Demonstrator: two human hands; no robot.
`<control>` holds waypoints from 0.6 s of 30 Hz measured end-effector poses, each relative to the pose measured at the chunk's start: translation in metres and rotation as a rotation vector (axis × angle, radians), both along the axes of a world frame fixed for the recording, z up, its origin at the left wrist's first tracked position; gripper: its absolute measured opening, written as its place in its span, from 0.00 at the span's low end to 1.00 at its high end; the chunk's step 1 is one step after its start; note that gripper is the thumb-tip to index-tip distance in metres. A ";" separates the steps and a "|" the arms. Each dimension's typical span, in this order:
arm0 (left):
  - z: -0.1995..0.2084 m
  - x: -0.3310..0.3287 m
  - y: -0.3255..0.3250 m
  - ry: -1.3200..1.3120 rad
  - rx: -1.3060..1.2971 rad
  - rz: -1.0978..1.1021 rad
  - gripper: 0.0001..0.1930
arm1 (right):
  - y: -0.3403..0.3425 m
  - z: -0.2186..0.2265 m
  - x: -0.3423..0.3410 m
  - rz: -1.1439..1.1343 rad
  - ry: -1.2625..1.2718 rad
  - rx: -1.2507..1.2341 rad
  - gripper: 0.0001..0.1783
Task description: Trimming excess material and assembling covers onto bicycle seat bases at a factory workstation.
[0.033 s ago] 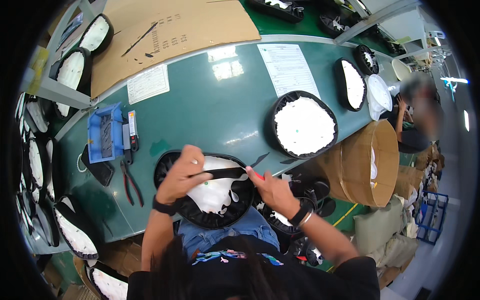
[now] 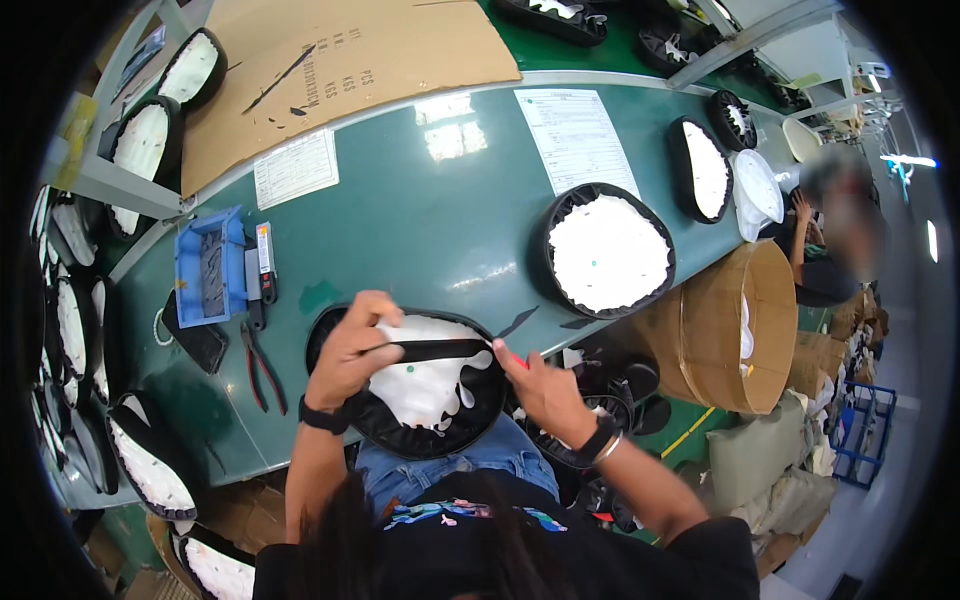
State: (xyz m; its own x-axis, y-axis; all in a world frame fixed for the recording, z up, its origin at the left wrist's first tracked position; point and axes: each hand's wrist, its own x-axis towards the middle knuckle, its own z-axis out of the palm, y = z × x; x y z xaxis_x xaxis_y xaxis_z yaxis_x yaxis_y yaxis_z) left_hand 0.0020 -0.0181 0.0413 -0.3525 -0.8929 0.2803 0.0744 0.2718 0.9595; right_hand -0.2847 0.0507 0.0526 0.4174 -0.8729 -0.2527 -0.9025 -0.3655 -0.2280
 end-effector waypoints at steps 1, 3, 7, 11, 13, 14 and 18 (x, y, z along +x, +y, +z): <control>-0.001 -0.006 0.007 0.275 0.174 0.072 0.08 | 0.011 -0.001 0.005 -0.061 0.030 0.041 0.34; -0.007 -0.001 0.015 0.625 0.609 0.148 0.04 | 0.029 -0.004 0.018 -0.163 0.062 0.144 0.31; -0.013 -0.045 0.006 -0.732 -0.129 0.088 0.08 | 0.017 0.003 0.028 -0.230 -0.008 0.109 0.30; -0.037 -0.062 -0.014 -0.776 -0.299 -0.135 0.09 | 0.003 0.015 0.036 -0.224 0.005 0.216 0.32; -0.043 -0.061 -0.029 -0.522 -0.177 -0.291 0.11 | 0.013 0.006 0.034 -0.272 -0.050 0.232 0.32; -0.040 -0.057 -0.037 -0.514 -0.178 -0.307 0.11 | 0.024 0.002 0.034 -0.327 -0.109 0.256 0.33; -0.028 -0.032 -0.049 0.354 0.518 -0.247 0.10 | 0.059 0.005 0.043 -0.467 -0.151 0.244 0.33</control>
